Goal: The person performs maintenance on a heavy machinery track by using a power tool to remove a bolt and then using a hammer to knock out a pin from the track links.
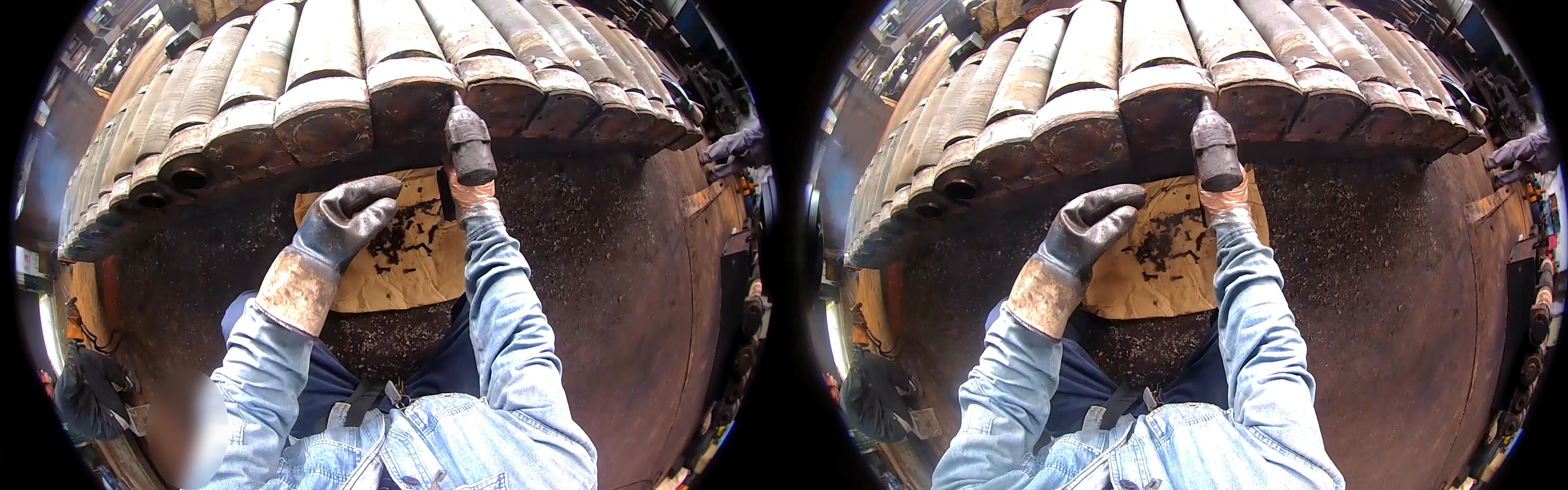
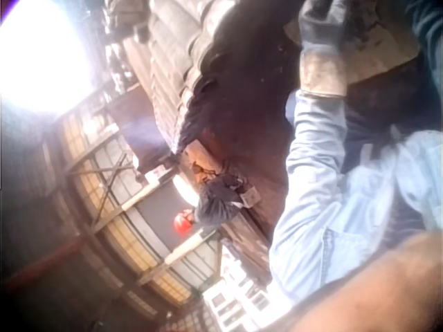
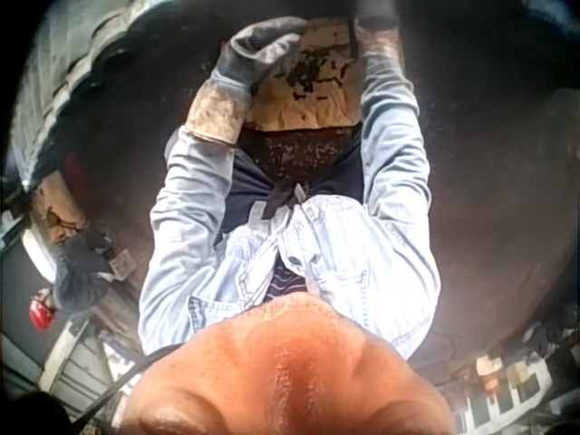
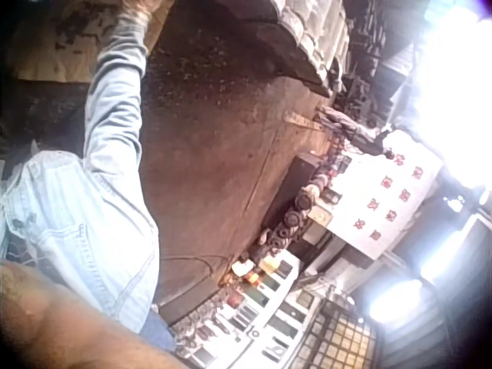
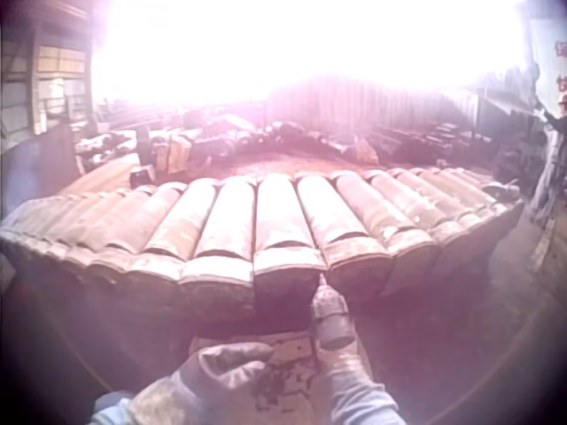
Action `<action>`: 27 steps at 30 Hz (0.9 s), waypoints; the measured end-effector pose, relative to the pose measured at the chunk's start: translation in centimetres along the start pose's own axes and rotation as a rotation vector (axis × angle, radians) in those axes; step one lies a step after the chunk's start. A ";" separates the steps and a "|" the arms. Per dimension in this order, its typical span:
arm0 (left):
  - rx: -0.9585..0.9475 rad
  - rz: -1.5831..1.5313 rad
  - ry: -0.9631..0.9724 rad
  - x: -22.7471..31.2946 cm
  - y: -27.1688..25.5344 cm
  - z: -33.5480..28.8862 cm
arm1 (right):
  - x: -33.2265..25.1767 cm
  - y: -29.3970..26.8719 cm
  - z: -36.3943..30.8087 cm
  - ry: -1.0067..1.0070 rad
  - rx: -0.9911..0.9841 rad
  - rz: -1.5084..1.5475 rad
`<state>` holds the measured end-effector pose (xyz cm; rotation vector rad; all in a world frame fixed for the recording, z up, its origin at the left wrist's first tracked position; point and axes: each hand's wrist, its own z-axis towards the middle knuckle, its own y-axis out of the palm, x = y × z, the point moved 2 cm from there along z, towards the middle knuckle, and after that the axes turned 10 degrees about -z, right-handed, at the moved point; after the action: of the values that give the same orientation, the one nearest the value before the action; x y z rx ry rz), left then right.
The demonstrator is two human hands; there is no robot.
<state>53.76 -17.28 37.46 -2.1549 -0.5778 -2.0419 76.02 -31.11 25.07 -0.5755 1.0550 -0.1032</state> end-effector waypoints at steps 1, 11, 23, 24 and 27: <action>-0.001 -0.048 -0.014 0.1 -0.2 0.3 | 0.0 0.1 0.0 -0.004 -0.002 -0.001; 0.082 -0.136 -0.014 -0.9 -1.9 4.9 | 2.1 -1.8 -0.3 -0.023 -0.022 0.087; 0.117 -0.270 -0.073 -2.2 -2.5 4.6 | -4.7 -3.5 -1.7 0.341 -0.130 0.582; 0.099 -0.294 -0.069 -2.3 -2.5 4.6 | -4.6 -3.4 -1.8 0.357 -0.126 0.612; 0.075 -0.323 -0.065 -2.5 -2.6 4.7 | -4.4 -3.3 -1.6 0.381 -0.123 0.664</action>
<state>57.16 -13.77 34.16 -2.2103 -1.0551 -2.0620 73.08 -32.98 29.58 -0.2939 1.5839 0.4541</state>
